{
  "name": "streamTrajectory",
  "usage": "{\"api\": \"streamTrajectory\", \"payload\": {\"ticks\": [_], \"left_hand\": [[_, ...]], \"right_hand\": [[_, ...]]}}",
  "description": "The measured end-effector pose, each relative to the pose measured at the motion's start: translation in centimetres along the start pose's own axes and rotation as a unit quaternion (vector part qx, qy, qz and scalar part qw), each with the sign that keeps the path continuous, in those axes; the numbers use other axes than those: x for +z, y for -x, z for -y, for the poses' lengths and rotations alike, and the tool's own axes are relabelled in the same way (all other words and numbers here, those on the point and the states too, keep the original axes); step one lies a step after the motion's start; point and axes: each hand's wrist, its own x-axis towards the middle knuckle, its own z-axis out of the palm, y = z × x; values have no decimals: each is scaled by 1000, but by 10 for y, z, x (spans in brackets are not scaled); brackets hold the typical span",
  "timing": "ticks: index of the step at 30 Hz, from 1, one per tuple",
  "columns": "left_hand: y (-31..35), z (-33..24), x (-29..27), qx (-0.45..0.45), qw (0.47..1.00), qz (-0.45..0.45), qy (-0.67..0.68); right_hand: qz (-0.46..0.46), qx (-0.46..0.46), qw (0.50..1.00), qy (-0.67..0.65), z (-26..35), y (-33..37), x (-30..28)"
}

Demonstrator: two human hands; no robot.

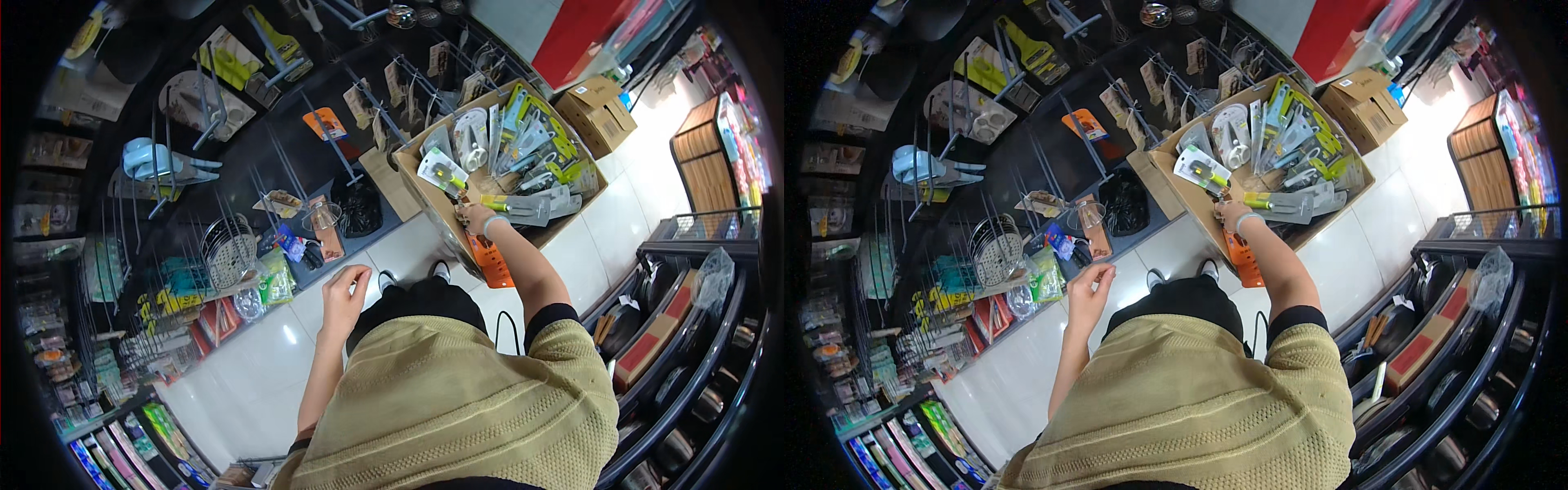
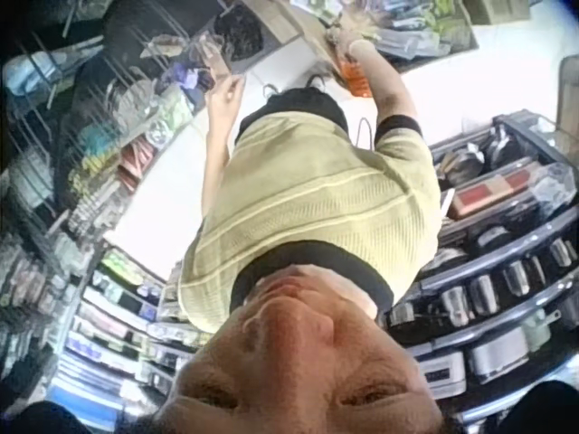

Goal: The person picks up packaged kitchen utensils including spoons, forks, scissors, and scrapers from a cardboard box on the floor and places them onto metal pegboard hooks in the store aisle.

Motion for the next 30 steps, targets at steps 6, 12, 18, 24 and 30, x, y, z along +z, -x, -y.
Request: {"api": "streamTrajectory", "payload": {"ticks": [6, 12, 18, 24, 30], "left_hand": [[11, 9, 6, -49, 998, -24, 12], [14, 5, 4, -76, 995, -57, 13], [21, 13, 10, -72, 996, -53, 22], [24, 27, 22, -2, 998, -68, 6], [10, 25, 22, 25, 997, -63, 30]], "right_hand": [[-209, -91, 970, -83, 1, -36, -39], [-364, -155, 916, -68, 48, -77, -84], [-270, -86, 957, 60, 25, -102, -76], [-338, -114, 934, -17, -19, -68, -70], [-432, -197, 880, -26, -11, 34, -123]]}}
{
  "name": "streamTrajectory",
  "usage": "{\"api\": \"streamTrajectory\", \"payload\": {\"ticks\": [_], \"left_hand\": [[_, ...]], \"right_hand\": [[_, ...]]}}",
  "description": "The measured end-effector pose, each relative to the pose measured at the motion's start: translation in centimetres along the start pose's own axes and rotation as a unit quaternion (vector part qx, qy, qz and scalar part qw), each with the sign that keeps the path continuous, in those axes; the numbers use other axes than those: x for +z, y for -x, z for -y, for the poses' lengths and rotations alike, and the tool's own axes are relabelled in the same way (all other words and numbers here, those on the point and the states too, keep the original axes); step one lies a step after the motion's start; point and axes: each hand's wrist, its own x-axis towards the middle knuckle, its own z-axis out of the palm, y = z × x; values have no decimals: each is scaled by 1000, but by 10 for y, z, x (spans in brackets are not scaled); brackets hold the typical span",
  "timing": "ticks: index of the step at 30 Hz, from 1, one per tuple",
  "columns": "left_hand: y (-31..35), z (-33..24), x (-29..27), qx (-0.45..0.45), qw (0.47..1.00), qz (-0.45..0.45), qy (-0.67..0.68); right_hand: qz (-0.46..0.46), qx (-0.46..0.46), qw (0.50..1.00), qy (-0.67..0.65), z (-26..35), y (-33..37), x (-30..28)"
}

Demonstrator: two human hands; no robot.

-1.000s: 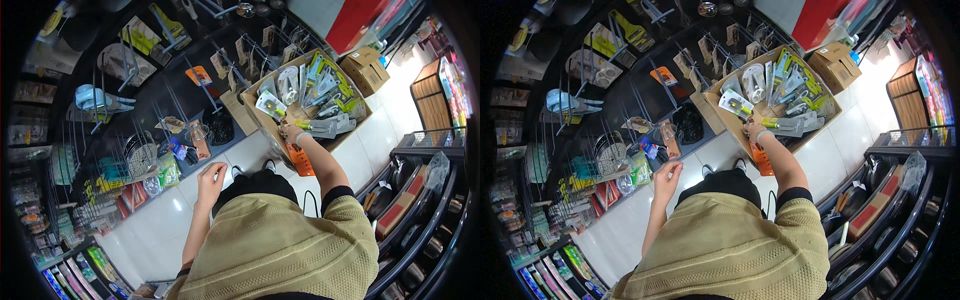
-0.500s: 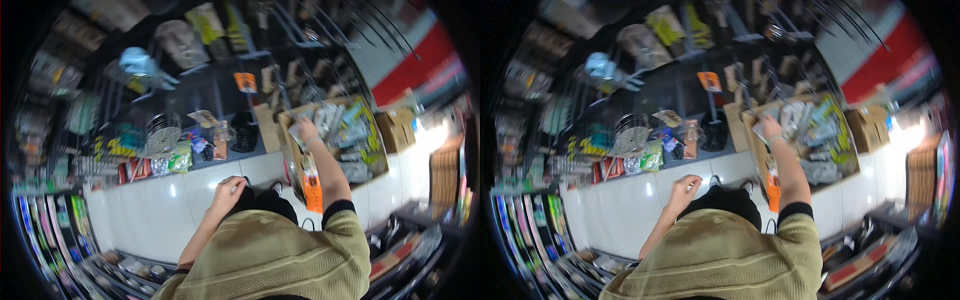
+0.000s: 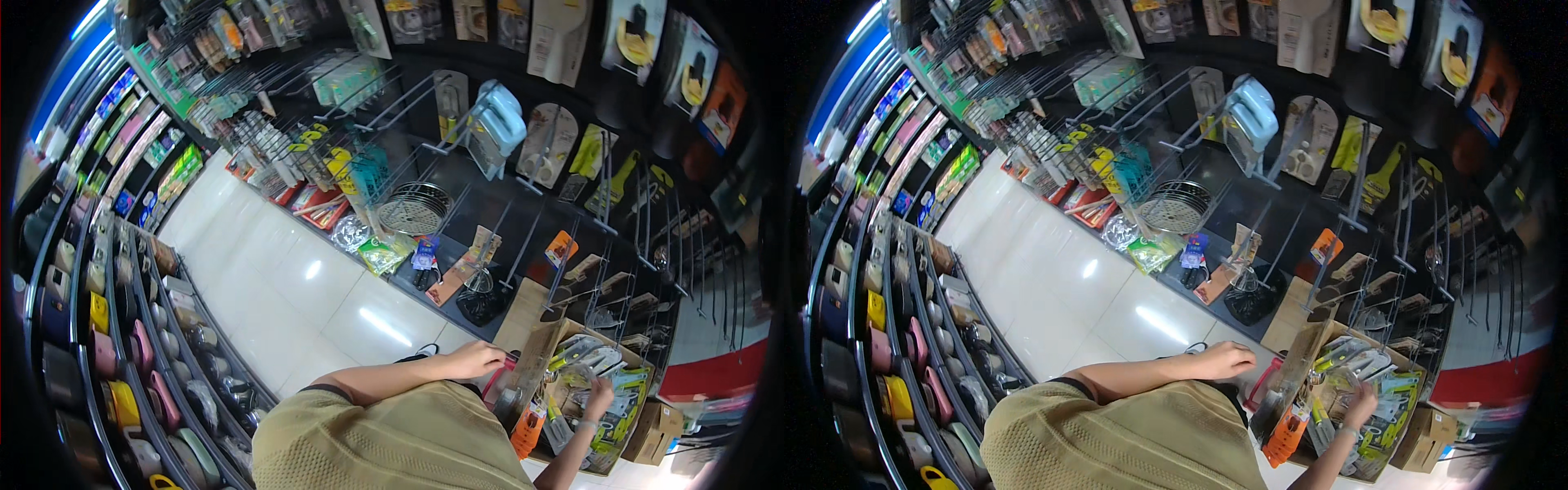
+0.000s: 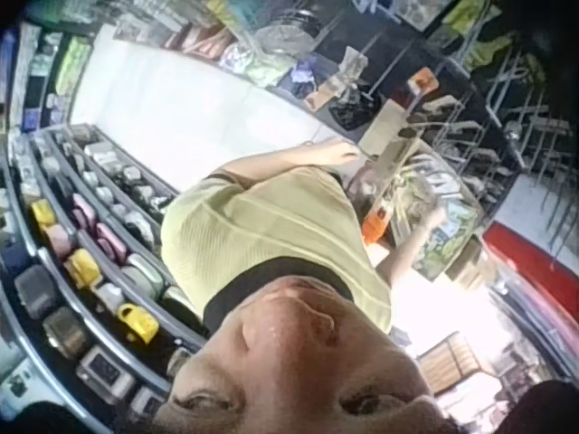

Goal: The person picks up packaged kitchen utensils including spoons, forks, scissors, and scrapers from a cardboard box on the floor and places them onto metal pegboard hooks in the store aisle.

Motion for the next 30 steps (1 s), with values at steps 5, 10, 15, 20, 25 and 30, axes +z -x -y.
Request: {"api": "streamTrajectory", "payload": {"ticks": [5, 10, 15, 20, 25, 30], "left_hand": [[-22, -12, -1, 35, 997, 26, 69], [-57, -64, -20, 126, 987, -39, 88], [-60, -87, -47, 146, 972, -129, 136], [-42, -51, -91, 30, 931, -167, 323], [-18, 10, -124, -42, 915, -246, 316], [-7, 30, -177, -39, 823, -467, 321]], "right_hand": [[-93, -34, 993, -57, 97, -18, -124], [-112, -61, 990, -59, 198, -32, -174], [-72, -157, 965, -195, 283, -56, -136], [-13, -121, 923, -366, 332, -68, -72], [105, -41, 860, -498, 369, -65, -31], [162, -74, 865, -469, 387, -57, -20]]}}
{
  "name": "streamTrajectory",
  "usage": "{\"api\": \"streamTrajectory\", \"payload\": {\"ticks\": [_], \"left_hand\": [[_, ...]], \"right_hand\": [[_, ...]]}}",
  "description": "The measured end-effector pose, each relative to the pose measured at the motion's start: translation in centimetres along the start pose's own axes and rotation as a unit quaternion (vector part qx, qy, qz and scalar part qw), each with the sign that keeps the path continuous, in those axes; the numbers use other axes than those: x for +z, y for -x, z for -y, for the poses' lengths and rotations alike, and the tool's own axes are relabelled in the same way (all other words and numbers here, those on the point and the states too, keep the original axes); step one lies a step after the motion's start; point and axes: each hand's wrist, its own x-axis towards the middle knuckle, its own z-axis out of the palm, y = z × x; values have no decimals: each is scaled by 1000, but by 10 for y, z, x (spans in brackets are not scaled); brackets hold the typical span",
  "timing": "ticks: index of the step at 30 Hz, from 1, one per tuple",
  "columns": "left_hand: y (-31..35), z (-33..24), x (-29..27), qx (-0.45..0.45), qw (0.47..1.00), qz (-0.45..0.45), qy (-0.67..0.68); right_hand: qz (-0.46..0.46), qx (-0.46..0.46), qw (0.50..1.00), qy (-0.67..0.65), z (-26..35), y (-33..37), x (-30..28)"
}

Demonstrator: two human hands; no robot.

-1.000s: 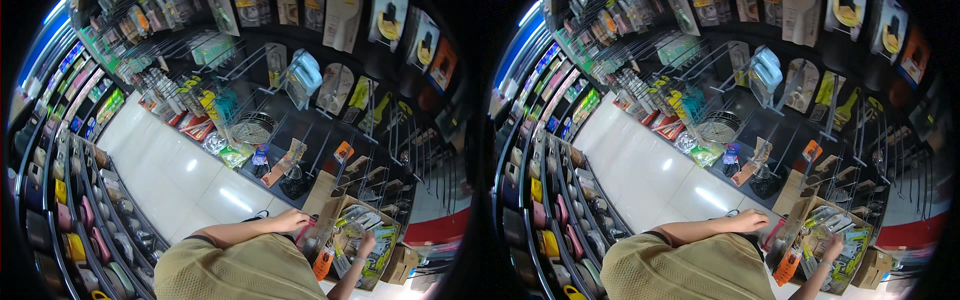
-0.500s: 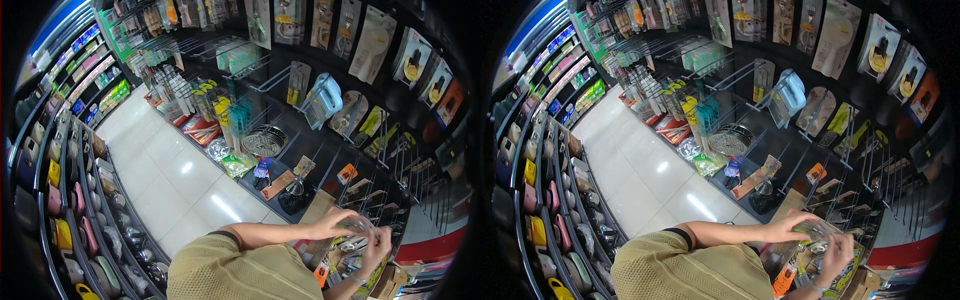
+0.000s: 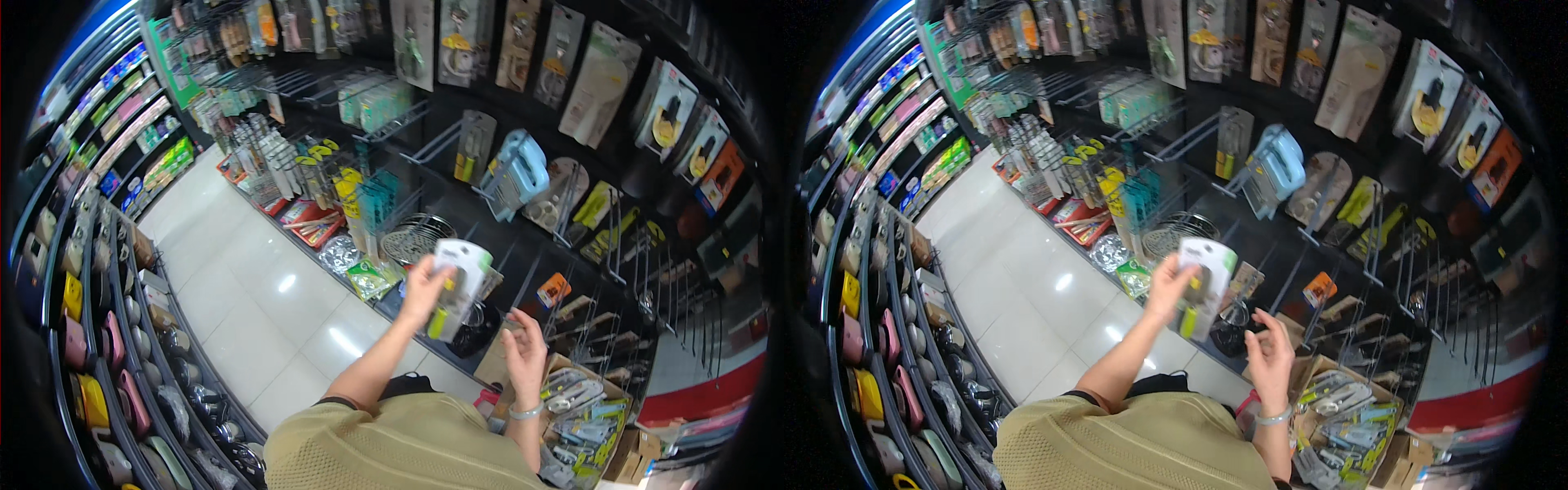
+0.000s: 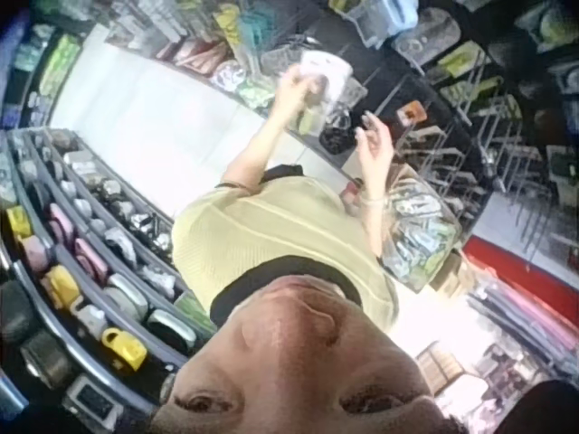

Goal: The person picks up packaged kitchen utensils including spoons, forks, scissors, and scrapers from a cardboard box on the floor and places them onto metal pegboard hooks in the store aisle.

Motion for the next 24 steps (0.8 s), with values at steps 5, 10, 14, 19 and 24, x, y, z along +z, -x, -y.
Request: {"api": "streamTrajectory", "payload": {"ticks": [5, 10, 14, 19, 24], "left_hand": [[-42, -16, -12, 36, 998, -55, -5], [-58, -23, -1, 37, 999, -33, 14], [-64, -26, 17, 30, 999, 2, 11], [-71, -21, 30, 32, 999, 41, 1], [-74, -23, 40, 54, 996, 53, 38]], "right_hand": [[31, 10, 999, -4, 0, 5, 7], [25, -3, 1000, 2, -7, 10, 3], [23, 9, 1000, 14, -13, 19, -2], [22, 11, 999, 27, -11, 26, -5], [16, 12, 999, 39, -11, 27, -9]]}}
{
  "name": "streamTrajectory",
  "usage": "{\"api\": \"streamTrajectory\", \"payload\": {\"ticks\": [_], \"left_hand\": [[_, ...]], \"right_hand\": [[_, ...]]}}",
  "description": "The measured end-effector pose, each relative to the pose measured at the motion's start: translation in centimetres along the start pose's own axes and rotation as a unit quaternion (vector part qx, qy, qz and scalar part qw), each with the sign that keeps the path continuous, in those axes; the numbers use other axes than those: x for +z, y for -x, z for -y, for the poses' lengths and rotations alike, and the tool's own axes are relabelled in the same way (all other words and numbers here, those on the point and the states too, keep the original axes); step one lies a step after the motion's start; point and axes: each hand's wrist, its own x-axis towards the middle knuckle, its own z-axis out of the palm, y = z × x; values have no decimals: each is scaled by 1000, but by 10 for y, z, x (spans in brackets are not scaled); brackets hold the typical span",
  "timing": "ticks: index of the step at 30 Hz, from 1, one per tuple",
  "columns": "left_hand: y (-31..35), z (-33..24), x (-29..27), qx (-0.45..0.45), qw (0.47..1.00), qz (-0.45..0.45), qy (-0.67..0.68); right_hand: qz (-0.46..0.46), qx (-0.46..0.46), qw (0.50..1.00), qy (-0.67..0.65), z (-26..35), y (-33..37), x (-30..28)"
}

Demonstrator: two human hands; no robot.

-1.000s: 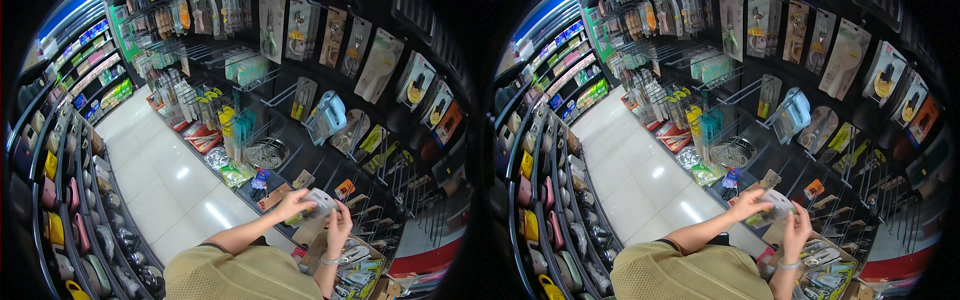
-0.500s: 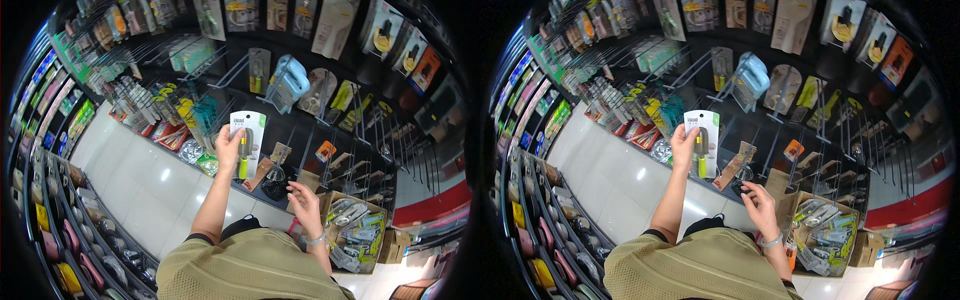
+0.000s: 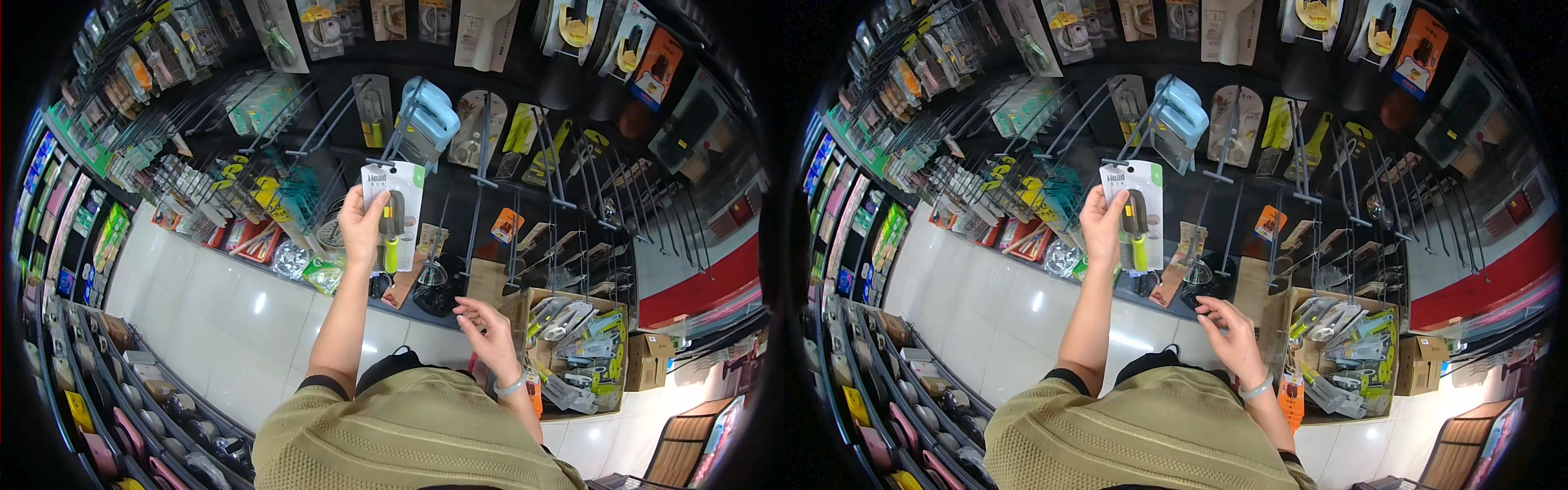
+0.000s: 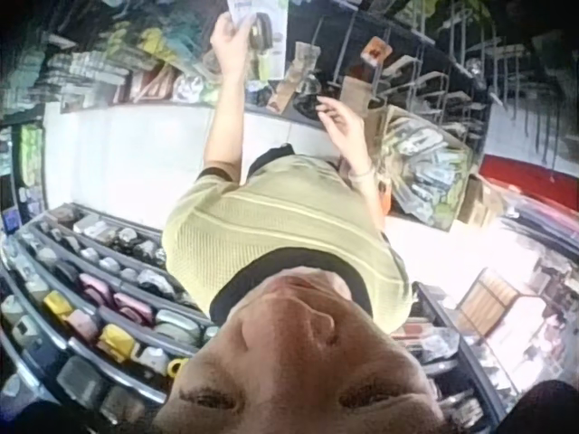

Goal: The person picks up packaged kitchen utensils including spoons, forks, scissors, and scrapers from a cardboard box on the floor and places them onto metal pegboard hooks in the store aisle.

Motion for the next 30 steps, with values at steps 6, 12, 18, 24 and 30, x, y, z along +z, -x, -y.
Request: {"api": "streamTrajectory", "payload": {"ticks": [6, 12, 18, 24, 30], "left_hand": [[-11, -2, -5, 15, 1000, -10, 25], [-19, 7, -56, 39, 994, -103, 17], [-47, -16, -79, 78, 987, -141, -8], [-65, -13, -90, 73, 990, -120, -13], [-102, 13, -93, 36, 997, -70, 2]], "right_hand": [[6, 7, 1000, -1, -4, 0, 0], [9, 17, 1000, 8, -8, 0, -1], [20, 22, 1000, 6, -13, -7, 5], [54, 23, 998, 0, -17, -13, 13], [47, 23, 999, 15, -15, -20, 19]]}}
